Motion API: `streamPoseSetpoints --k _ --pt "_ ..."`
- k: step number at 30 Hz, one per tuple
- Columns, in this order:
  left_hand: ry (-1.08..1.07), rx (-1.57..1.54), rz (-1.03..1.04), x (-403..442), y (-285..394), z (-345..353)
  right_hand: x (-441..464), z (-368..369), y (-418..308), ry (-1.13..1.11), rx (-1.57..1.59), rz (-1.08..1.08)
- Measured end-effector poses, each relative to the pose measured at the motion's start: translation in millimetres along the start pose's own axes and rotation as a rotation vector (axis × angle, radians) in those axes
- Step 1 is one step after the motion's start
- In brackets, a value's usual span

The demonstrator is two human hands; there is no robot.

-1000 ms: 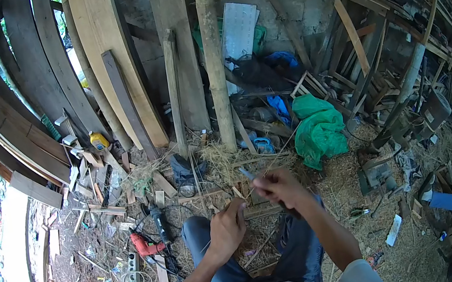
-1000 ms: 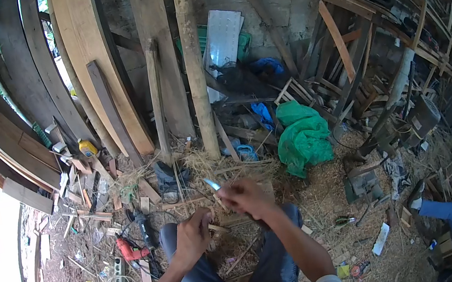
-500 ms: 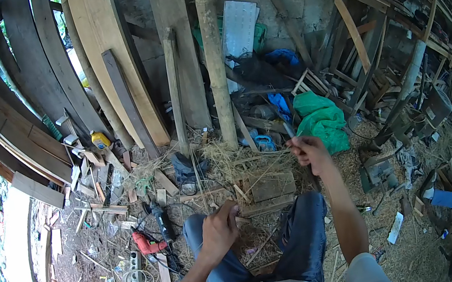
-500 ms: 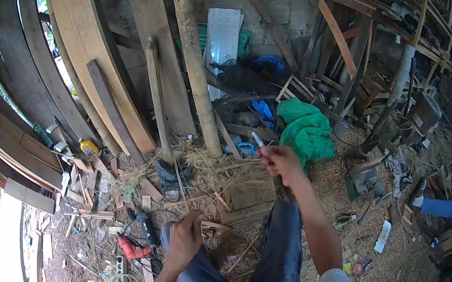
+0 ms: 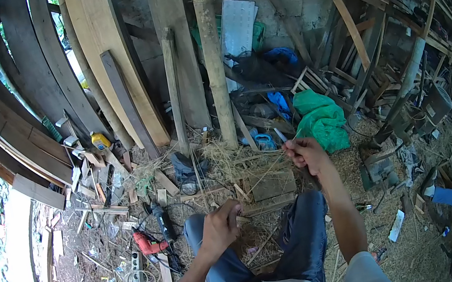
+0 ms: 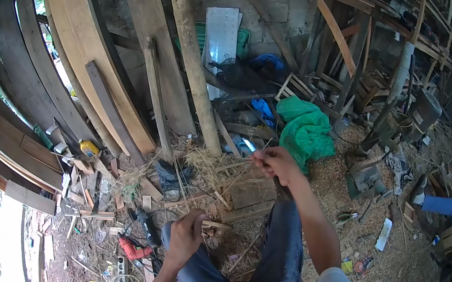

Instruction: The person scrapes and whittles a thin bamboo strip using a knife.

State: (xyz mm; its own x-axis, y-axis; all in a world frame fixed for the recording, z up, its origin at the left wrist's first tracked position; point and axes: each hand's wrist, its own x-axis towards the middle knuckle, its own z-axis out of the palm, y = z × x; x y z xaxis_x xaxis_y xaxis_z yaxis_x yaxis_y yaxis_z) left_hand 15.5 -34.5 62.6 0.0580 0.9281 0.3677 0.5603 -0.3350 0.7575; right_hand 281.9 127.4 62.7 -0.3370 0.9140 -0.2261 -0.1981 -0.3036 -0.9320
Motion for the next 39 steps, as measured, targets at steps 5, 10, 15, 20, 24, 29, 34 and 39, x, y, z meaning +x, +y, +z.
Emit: streamPoseSetpoints --k 5,10,15,20,24,29,34,39 --pt "-0.008 -0.026 -0.005 -7.3 -9.1 -3.1 5.8 -24.1 -12.9 0.040 -0.063 0.005" --pt "0.040 0.057 -0.053 -19.0 -29.2 -23.9 15.6 -76.6 -23.2 0.286 -0.008 -0.192" --pt "0.072 -0.056 -0.144 -13.4 -11.8 -16.3 2.9 -15.7 -1.9 0.216 -0.181 -0.156" --pt "0.095 -0.156 -0.219 -15.4 -7.5 -13.2 -23.1 49.0 5.6 0.046 0.156 -0.164" --pt "0.075 -0.262 -0.285 -24.7 -11.2 -11.8 -26.4 58.2 13.7 -0.100 0.143 -0.305" --pt "0.059 -0.247 -0.353 -31.0 -14.4 -18.8 -38.8 68.6 -2.6 -0.251 0.191 -0.339" --pt "0.042 -0.370 -0.423 -28.4 -6.4 -17.1 -51.3 84.3 -7.8 -0.303 0.293 -0.315" --pt "0.028 -0.451 -0.374 -21.5 5.8 -10.4 -49.2 88.6 -3.2 -0.491 0.291 -0.278"
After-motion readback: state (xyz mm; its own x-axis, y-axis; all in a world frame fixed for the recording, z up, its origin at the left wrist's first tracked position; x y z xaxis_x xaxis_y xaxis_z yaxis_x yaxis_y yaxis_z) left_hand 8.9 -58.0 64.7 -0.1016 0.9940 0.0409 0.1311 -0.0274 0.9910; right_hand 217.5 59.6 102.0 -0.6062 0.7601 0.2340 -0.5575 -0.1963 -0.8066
